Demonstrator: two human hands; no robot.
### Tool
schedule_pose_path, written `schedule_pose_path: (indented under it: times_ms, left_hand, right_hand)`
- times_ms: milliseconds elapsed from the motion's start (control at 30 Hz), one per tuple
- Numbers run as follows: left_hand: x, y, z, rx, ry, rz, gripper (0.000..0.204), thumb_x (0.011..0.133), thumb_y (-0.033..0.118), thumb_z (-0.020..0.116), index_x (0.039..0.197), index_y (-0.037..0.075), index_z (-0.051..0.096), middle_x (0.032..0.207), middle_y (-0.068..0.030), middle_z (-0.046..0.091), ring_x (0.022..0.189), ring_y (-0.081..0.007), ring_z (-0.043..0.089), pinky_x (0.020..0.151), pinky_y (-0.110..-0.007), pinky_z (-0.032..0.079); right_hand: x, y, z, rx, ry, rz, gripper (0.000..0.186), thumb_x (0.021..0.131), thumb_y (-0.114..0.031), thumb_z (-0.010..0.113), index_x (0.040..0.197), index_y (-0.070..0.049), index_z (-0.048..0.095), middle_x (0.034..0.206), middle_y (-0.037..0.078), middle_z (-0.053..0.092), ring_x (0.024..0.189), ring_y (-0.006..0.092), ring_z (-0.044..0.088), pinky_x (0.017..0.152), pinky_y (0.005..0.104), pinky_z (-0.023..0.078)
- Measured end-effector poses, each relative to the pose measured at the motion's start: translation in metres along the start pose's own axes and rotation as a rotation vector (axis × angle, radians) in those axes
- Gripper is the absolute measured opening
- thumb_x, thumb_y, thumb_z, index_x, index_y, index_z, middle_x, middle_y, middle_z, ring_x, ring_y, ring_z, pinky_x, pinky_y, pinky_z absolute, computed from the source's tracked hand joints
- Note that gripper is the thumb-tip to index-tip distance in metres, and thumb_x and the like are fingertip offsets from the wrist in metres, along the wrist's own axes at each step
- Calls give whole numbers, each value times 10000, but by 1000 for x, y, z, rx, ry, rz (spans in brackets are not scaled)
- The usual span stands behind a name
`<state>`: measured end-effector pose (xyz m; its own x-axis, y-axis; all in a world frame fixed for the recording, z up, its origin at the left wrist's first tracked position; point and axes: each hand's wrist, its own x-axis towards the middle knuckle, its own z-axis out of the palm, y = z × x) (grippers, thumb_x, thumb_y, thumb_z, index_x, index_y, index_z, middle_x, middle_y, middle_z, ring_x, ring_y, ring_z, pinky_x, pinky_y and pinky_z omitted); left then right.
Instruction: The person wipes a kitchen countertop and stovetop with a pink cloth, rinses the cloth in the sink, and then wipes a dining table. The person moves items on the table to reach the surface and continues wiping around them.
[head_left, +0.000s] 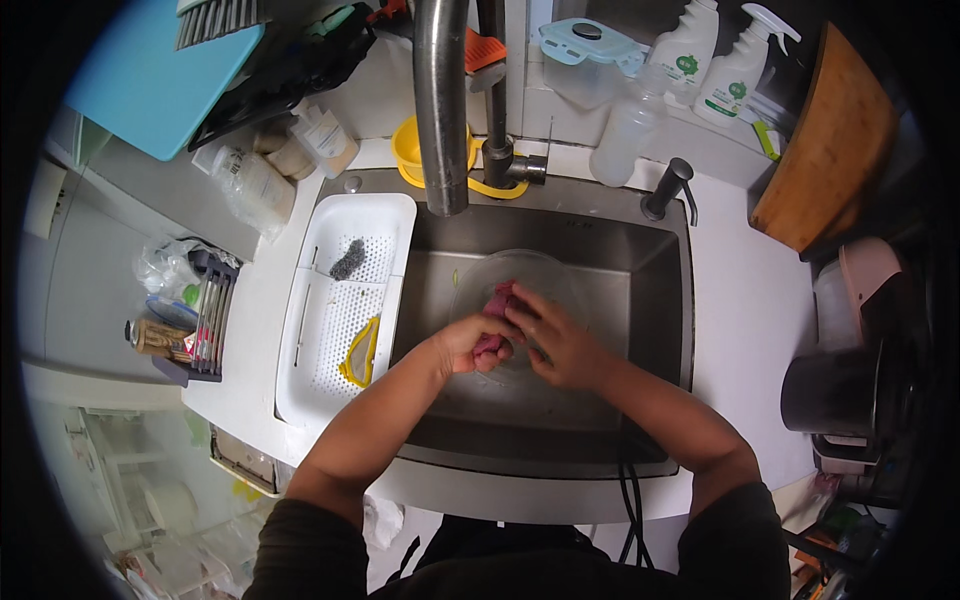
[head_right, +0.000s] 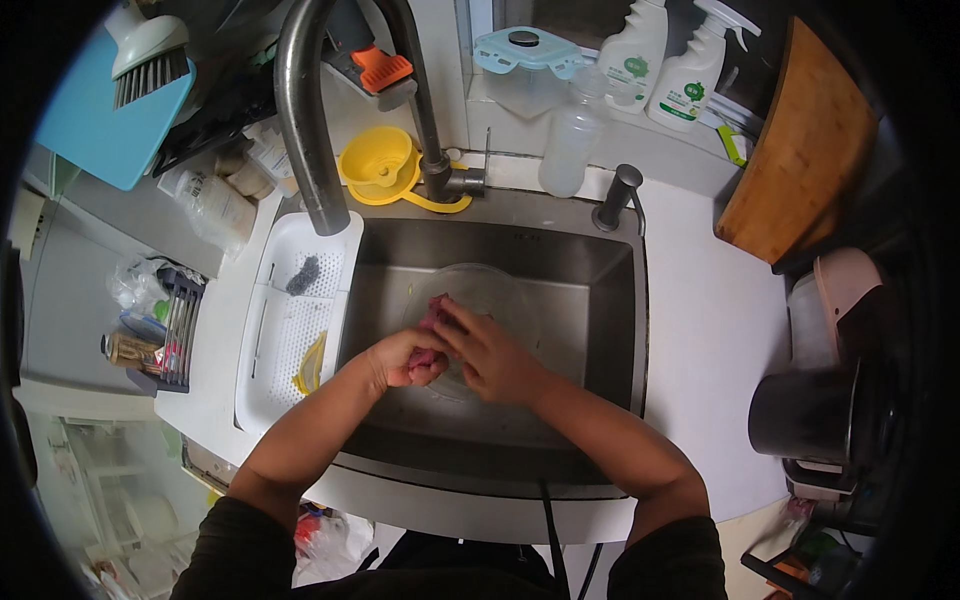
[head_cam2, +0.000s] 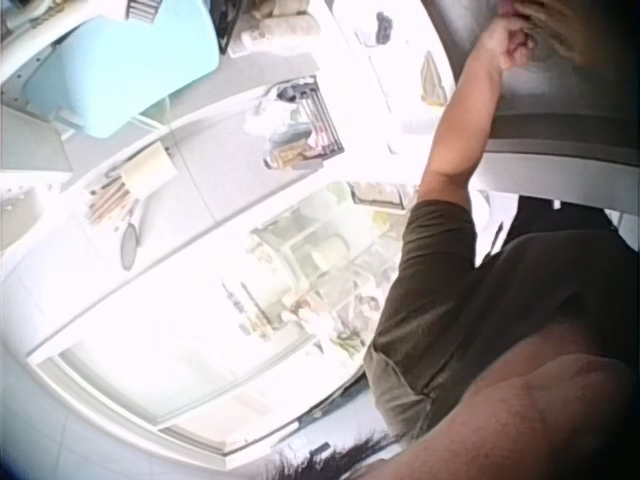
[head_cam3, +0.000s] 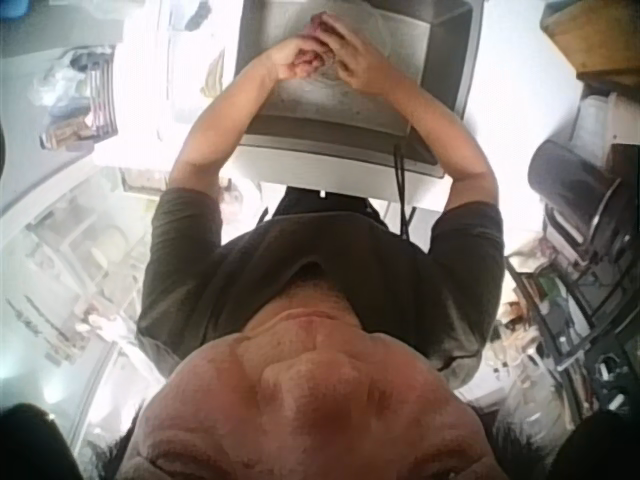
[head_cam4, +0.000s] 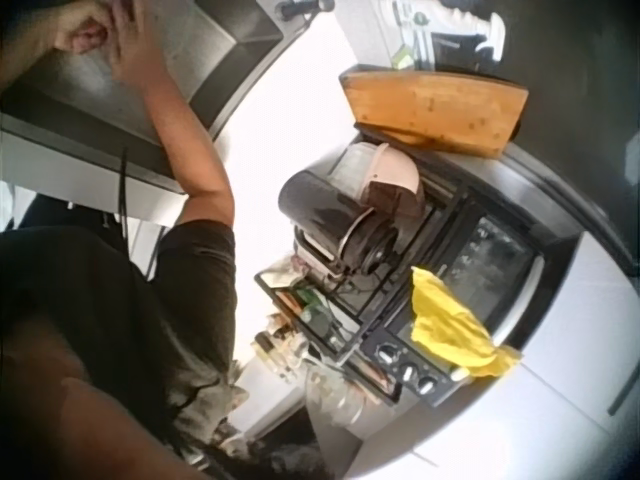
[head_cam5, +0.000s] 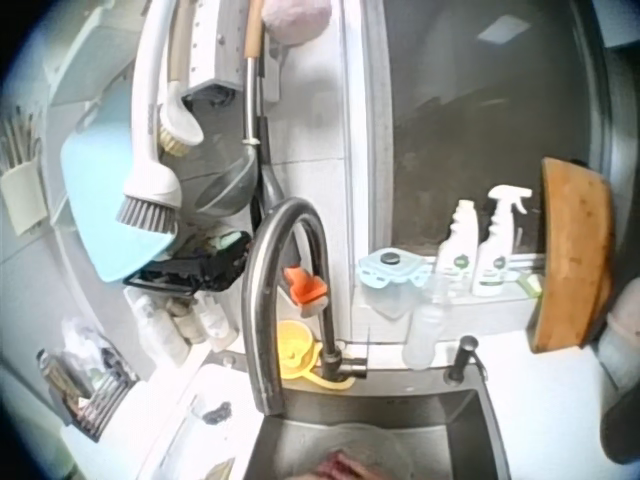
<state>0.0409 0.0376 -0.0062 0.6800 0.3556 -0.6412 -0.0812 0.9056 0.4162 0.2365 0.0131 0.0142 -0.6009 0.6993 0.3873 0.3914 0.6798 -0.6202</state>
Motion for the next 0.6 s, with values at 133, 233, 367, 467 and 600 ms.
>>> schedule_pose_path:
  times_ms: [133,233,367,467,600]
  left_hand:
    - [-5,-8,1,-174,-416,-85,129,751,167,526,745,51,470,510,-67,421,360,-119,362,333,-209,233]
    - [-3,-15,5,-288,-565,-93,194,711,144,529,800,-24,494,522,-70,431,362,-122,366,336,-211,235]
    - [-4,-16,10,-203,-686,-61,250,706,140,519,830,-77,521,496,-75,427,341,-114,355,316,-215,217]
    - [-7,-20,15,-154,-648,-35,217,705,122,524,788,-79,532,469,-68,407,328,-107,345,305,-217,207]
    - [-5,-37,26,-72,-492,181,184,736,124,556,703,-55,533,456,-52,386,324,-99,332,303,-205,197]
  right_hand:
    - [-3,-8,-7,-518,93,-411,477,701,-163,580,1172,-185,513,1257,17,444,927,172,451,767,349,373]
    - [-1,-14,-16,-671,197,-503,427,718,-211,557,1144,-226,535,1243,-25,451,903,141,432,740,334,338]
    - [11,-21,-28,-675,322,-426,420,714,-231,571,1132,-255,540,1207,-39,466,931,143,440,771,347,333]
    - [21,-23,-33,-560,273,-503,412,719,-237,578,1129,-245,541,1190,-5,471,959,166,464,804,382,363]
    - [30,-19,-31,-308,171,-561,434,704,-227,603,1133,-199,540,1152,75,470,932,218,521,772,386,441]
